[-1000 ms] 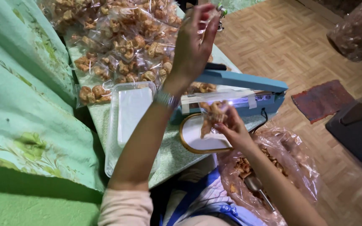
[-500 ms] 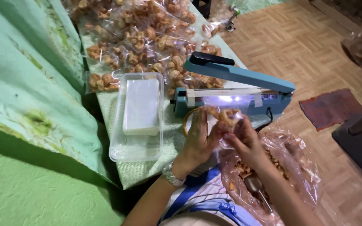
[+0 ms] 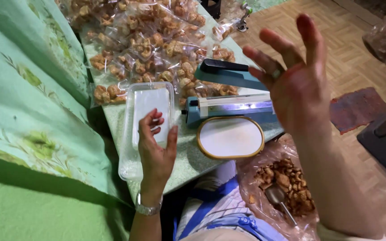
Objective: Packaging snacks into small plastic bags and sealing them using a manual heat sealer
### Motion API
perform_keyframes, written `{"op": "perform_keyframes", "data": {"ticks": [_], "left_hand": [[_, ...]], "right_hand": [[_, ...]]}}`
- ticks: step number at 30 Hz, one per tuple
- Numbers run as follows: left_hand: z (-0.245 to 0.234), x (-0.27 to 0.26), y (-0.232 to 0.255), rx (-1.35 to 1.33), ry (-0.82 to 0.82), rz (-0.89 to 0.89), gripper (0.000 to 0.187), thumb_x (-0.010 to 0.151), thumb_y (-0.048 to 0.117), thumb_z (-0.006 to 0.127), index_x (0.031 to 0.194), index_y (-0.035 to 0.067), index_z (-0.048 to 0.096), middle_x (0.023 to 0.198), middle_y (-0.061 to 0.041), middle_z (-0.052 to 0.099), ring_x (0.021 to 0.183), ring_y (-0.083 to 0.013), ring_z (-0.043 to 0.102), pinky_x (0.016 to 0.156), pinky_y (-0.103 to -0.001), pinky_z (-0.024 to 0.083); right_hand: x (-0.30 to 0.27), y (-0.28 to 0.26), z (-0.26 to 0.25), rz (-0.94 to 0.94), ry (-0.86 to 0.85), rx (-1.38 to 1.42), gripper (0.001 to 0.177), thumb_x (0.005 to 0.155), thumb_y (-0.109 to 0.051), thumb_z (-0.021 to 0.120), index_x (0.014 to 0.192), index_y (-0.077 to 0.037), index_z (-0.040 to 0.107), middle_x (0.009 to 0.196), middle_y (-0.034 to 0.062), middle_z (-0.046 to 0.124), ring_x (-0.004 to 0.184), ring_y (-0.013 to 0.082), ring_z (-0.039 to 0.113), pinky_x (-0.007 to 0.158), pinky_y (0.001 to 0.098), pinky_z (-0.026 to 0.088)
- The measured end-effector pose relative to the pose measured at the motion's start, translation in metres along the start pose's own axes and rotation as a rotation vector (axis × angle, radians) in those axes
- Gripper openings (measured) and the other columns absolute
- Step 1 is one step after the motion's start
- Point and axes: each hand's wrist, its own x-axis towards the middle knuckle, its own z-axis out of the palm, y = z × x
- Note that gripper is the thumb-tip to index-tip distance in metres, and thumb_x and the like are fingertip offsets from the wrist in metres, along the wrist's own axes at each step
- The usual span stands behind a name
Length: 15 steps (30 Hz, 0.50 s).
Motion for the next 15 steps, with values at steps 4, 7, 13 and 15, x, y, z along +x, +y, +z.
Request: {"op": "perform_keyframes", "data": {"ticks": [4,7,13,15], "left_hand": [[0.002,-0.001,-0.02,0.154,-0.12,0.211,0.037,0.094,0.022,0.059,0.122,0.001,0.048,0.112,-0.015,0.057,0.101,-0.0254,0.06,0.09,-0.035,0.052],[0.02,-0.009,-0.033,0.164,-0.238,0.303,0.029,0.09,0.018,0.064,0.113,0.002,0.057,0.101,-0.012,0.061,0.092,-0.0278,0.064,0.082,-0.037,0.054],[0.088,-0.051,-0.037,0.075,-0.629,0.458,0.031,0.085,0.027,0.072,0.109,0.012,0.063,0.092,-0.003,0.063,0.085,-0.0238,0.065,0.076,-0.036,0.052],[0.105,-0.063,-0.028,0.07,-0.733,0.519,0.03,0.086,0.03,0.07,0.109,0.014,0.062,0.091,-0.001,0.062,0.084,-0.023,0.064,0.075,-0.037,0.052]], "right_hand": [[-0.044,0.02,0.013,-0.155,-0.242,-0.748,0.086,0.081,0.007,0.064,0.149,-0.013,0.017,0.142,0.016,0.046,0.123,0.0309,0.052,0.108,0.0414,0.046],[-0.075,0.06,-0.032,-0.003,-0.272,-0.912,0.071,0.084,-0.013,0.065,0.142,-0.001,0.028,0.136,0.021,0.046,0.116,0.0336,0.052,0.098,0.0441,0.043],[-0.167,0.082,-0.154,0.112,0.117,-0.762,0.053,0.084,-0.004,0.064,0.134,0.005,0.047,0.126,0.022,0.058,0.117,0.0308,0.058,0.099,0.0427,0.046],[-0.203,0.087,-0.193,0.18,0.271,-0.568,0.047,0.087,0.0,0.059,0.133,0.005,0.047,0.123,0.0202,0.06,0.114,0.0258,0.06,0.099,0.039,0.047]]}}
